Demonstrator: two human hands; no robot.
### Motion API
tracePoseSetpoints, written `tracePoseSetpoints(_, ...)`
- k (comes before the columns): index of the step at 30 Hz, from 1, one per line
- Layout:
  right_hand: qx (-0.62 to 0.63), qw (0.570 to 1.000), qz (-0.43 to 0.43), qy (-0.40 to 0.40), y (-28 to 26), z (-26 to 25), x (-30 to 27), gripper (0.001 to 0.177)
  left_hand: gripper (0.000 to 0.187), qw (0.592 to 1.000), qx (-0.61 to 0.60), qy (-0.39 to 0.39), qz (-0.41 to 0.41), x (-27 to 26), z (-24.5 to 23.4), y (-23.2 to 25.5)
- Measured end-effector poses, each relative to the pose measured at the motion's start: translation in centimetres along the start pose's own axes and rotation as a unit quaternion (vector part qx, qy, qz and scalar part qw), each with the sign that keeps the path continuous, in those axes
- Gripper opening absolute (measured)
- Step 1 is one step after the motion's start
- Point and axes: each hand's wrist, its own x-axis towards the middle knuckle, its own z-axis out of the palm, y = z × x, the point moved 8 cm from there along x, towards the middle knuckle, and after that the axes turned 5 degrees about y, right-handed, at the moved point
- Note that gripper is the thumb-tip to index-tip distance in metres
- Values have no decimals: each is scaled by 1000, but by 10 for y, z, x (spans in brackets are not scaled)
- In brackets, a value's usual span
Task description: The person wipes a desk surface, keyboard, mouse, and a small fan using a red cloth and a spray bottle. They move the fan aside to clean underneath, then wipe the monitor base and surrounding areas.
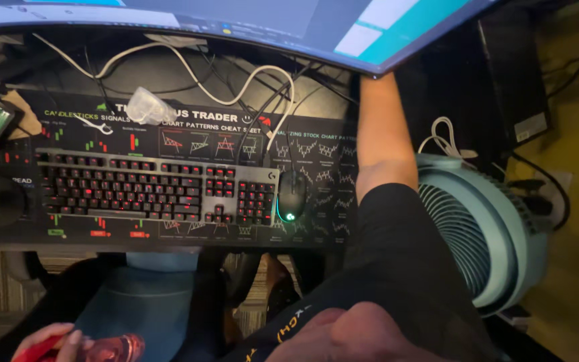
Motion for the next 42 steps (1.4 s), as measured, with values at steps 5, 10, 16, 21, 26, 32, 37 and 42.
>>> tracePoseSetpoints(5,-23,998,-29,-44,-67,11,-18,50,14,1000,-15,4,7,-7,2,15)
tracePoseSetpoints(10,-39,994,-56,-88,-105,12,-35,51,14,998,-15,-29,59,-19,16,77)
tracePoseSetpoints(16,26,995,-52,-86,-90,6,-51,58,20,999,-38,-14,-10,-32,32,135)
tracePoseSetpoints(21,61,996,-12,-59,-19,0,-51,63,18,998,-55,-17,-7,-40,33,159)
tracePoseSetpoints(26,43,999,15,-18,38,-3,-28,60,19,998,-49,-24,13,-38,35,155)
tracePoseSetpoints(32,42,999,12,-5,45,26,-6,56,18,999,0,-25,21,-27,28,108)
tracePoseSetpoints(37,39,999,11,-13,27,51,-7,53,17,998,31,-39,49,-12,21,73)
tracePoseSetpoints(42,40,999,9,-17,8,72,-6,50,16,997,13,-43,56,-12,19,73)
